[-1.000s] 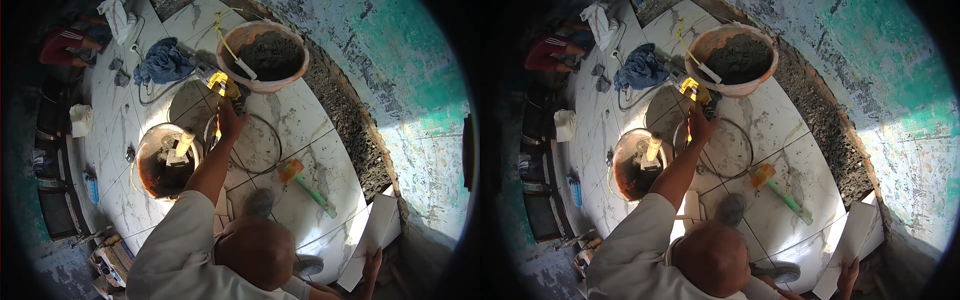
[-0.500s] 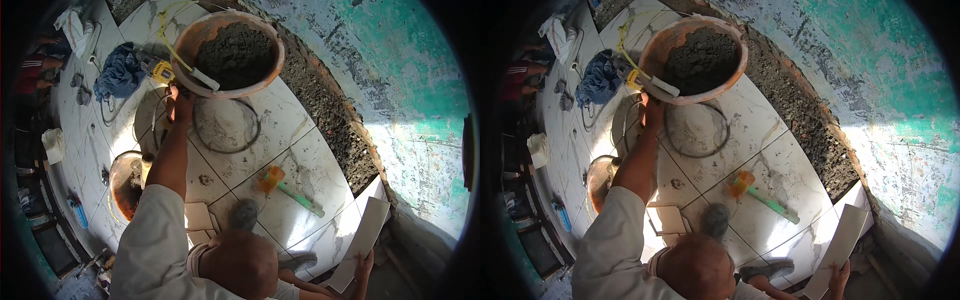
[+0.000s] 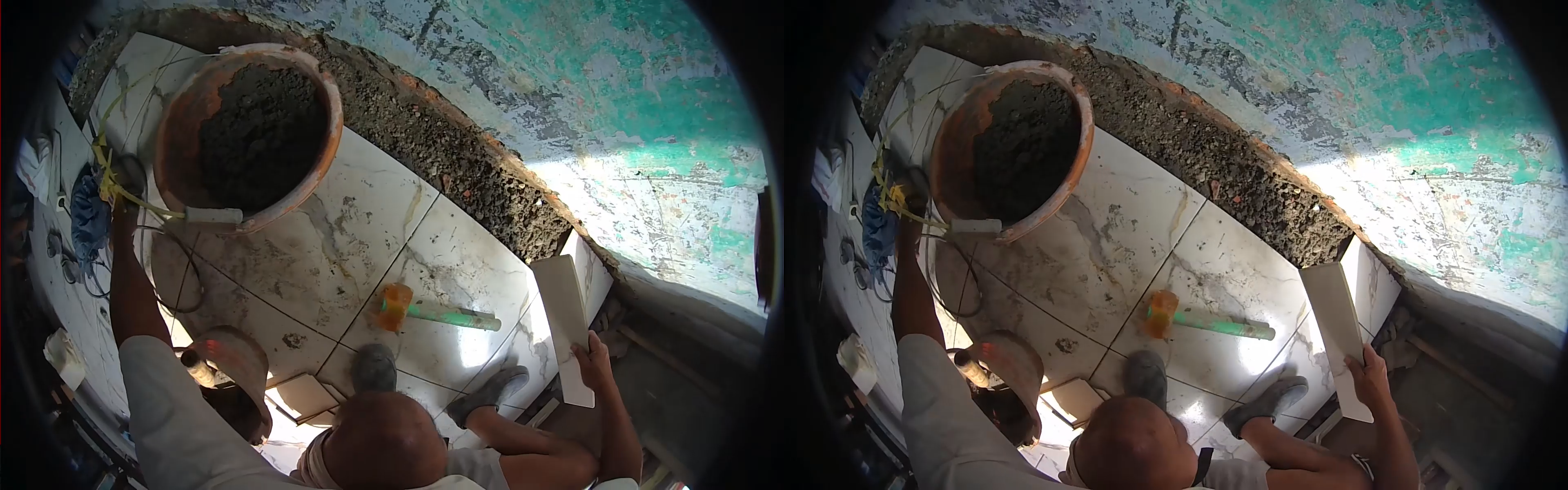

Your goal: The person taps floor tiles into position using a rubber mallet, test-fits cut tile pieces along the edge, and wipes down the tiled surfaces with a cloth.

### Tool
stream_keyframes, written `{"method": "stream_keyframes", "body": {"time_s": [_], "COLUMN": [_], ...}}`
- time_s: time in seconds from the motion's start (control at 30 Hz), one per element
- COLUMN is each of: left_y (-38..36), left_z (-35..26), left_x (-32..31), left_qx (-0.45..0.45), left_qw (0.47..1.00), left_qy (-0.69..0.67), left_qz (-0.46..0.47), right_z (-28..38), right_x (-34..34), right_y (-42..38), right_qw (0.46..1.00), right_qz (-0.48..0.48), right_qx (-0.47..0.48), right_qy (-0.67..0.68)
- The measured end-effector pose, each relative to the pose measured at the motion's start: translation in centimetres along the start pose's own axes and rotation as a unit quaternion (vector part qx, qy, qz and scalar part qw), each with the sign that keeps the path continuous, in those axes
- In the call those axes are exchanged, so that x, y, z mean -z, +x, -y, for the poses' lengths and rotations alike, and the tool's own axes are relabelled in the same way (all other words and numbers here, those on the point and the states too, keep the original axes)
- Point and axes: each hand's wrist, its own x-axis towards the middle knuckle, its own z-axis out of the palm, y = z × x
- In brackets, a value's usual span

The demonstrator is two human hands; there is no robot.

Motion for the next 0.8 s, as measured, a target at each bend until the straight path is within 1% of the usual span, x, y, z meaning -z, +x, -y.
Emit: {"method": "stream_keyframes", "body": {"time_s": [0.03, 0.07, 0.1, 0.17, 0.2, 0.23, 0.27, 0.3, 0.33, 0.37, 0.4, 0.43, 0.47, 0.5, 0.53, 0.57, 0.6, 0.63, 0.67, 0.7, 0.73, 0.77, 0.8], "left_y": [0.3, 0.5, 0.7, 0.9, 0.2, -0.1, -4.4, -10.7, -13.9, -16.9, -23.2, -27.6, -33.3, -39.1, -42.9, -47.8, -51.8, -55.1, -57.8, -60.3, -62.6, -65.1, -68.0], "left_z": [0.3, 0.6, 0.7, 0.4, -0.1, -1.0, -3.4, -5.7, -6.5, -7.0, -7.8, -6.9, -6.3, -5.7, -3.2, -1.3, 1.2, 3.9, 6.9, 10.0, 13.5, 17.2, 20.5], "left_x": [0.8, 1.6, 2.4, 4.2, 5.6, 7.3, 10.1, 13.3, 15.4, 17.5, 19.3, 20.2, 21.2, 22.1, 21.9, 21.9, 21.1, 20.0, 18.4, 17.0, 14.4, 11.2, 8.2], "left_qx": [-0.037, -0.057, -0.067, -0.07, -0.075, -0.096, -0.112, -0.184, -0.245, -0.297, -0.302, -0.366, -0.351, -0.334, -0.341, -0.305, -0.304, -0.225, -0.198, -0.136, -0.055, -0.014, 0.08], "left_qw": [0.998, 0.995, 0.993, 0.992, 0.991, 0.991, 0.991, 0.982, 0.964, 0.935, 0.941, 0.912, 0.926, 0.937, 0.935, 0.943, 0.936, 0.946, 0.954, 0.962, 0.951, 0.962, 0.971], "left_qy": [0.007, 0.006, 0.006, 0.003, 0.0, 0.016, 0.034, 0.037, 0.103, 0.172, 0.119, 0.094, 0.062, 0.03, -0.07, -0.133, -0.175, -0.23, -0.224, -0.233, -0.303, -0.272, -0.223], "left_qz": [0.049, 0.08, 0.101, 0.103, 0.114, 0.092, 0.071, 0.028, -0.028, -0.095, -0.095, -0.156, -0.126, -0.098, -0.067, -0.008, 0.004, 0.044, 0.029, 0.04, 0.03, -0.011, -0.003], "right_z": [-0.1, 0.0, 0.5, 2.7, 4.1, 5.8, 7.5, 8.7, 10.1, 12.3, 14.5, 16.5, 19.2, 21.5, 23.8, 26.0, 27.3, 28.9, 31.1, 32.3, 32.5, 33.2, 34.0], "right_x": [0.0, -0.1, -0.5, -1.6, -2.3, -3.3, -4.3, -5.6, -6.9, -7.9, -9.2, -11.1, -12.8, -14.8, -17.2, -19.1, -21.1, -22.9, -24.6, -26.4, -28.1, -29.6, -31.0], "right_y": [1.0, 2.2, 3.5, 6.5, 7.9, 9.3, 10.7, 12.3, 13.7, 15.0, 16.2, 17.7, 18.5, 18.5, 19.7, 20.0, 19.9, 19.8, 19.9, 20.1, 20.3, 20.7, 20.9], "right_qw": [0.999, 0.994, 0.994, 0.983, 0.981, 0.974, 0.965, 0.956, 0.944, 0.913, 0.894, 0.879, 0.852, 0.816, 0.807, 0.773, 0.744, 0.744, 0.744, 0.723, 0.7, 0.708, 0.716], "right_qz": [0.02, 0.039, 0.043, 0.112, 0.118, 0.145, 0.176, 0.191, 0.209, 0.211, 0.221, 0.244, 0.268, 0.191, 0.231, 0.239, 0.271, 0.281, 0.286, 0.267, 0.253, 0.292, 0.33], "right_qx": [0.036, 0.076, 0.081, 0.112, 0.125, 0.147, 0.17, 0.209, 0.248, 0.327, 0.369, 0.389, 0.433, 0.526, 0.517, 0.566, 0.591, 0.585, 0.581, 0.618, 0.651, 0.627, 0.598], "right_qy": [-0.036, -0.069, -0.064, -0.094, -0.093, -0.095, -0.099, -0.082, -0.066, -0.121, -0.128, -0.127, -0.124, -0.143, -0.167, -0.158, -0.158, -0.16, -0.164, -0.156, -0.147, -0.143, -0.144]}}
